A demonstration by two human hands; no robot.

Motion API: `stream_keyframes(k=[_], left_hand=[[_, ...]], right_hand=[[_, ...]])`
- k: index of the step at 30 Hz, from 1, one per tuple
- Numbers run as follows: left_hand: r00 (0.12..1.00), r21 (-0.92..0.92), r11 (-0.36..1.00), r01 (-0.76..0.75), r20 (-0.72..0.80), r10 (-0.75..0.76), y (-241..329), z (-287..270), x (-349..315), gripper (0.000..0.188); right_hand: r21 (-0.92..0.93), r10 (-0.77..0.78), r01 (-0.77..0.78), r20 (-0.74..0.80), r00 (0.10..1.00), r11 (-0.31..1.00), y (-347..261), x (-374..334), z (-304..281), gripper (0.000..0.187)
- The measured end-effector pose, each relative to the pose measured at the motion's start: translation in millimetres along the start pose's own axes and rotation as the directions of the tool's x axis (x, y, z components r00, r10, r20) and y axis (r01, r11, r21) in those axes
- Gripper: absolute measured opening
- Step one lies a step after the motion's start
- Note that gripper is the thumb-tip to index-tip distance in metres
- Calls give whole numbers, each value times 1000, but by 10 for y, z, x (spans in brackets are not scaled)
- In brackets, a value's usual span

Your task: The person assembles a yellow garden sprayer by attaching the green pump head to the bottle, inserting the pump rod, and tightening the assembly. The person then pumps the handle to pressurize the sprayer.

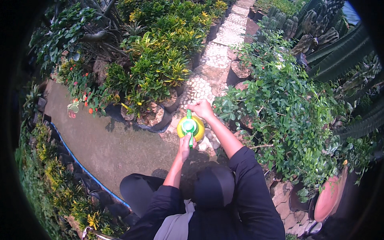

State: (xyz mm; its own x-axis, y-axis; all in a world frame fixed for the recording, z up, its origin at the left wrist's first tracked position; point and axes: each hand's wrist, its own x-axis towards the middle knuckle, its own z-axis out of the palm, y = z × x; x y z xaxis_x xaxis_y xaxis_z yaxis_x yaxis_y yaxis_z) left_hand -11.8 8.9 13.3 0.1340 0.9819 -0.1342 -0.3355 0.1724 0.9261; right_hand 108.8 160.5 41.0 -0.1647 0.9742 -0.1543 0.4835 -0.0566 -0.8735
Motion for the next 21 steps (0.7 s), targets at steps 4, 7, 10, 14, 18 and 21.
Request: stream_keyframes(k=[4, 7, 10, 14, 18, 21], left_hand=[[999, -22, 1000, 2, -45, -3, 16, -64, -34, 46], [999, -28, 1000, -8, -39, 7, 11, -42, -29, 46], [999, -29, 999, -20, -31, 20, 29, -26, -32, 46], [998, -53, 998, -15, -54, 12, -8, -61, -42, 46], [1000, -59, 998, -3, -22, 2, 4, -20, -25, 46], [999, -46, 999, -22, -35, 20, -31, -44, -29, 45]], right_hand=[[261, 58, -76, 75, 996, 962, -426, -189, 19, 22], [408, 170, -239, 198, 965, 881, -287, -132, 34, 17], [600, 158, -386, 398, 904, 700, -214, -145, -10, 18], [671, 159, -475, 477, 864, 570, -259, -171, 47, 24], [588, 298, -550, 474, 829, 594, -130, -75, 4, 25], [537, 322, -523, 427, 845, 662, -182, -69, 26, 24]])
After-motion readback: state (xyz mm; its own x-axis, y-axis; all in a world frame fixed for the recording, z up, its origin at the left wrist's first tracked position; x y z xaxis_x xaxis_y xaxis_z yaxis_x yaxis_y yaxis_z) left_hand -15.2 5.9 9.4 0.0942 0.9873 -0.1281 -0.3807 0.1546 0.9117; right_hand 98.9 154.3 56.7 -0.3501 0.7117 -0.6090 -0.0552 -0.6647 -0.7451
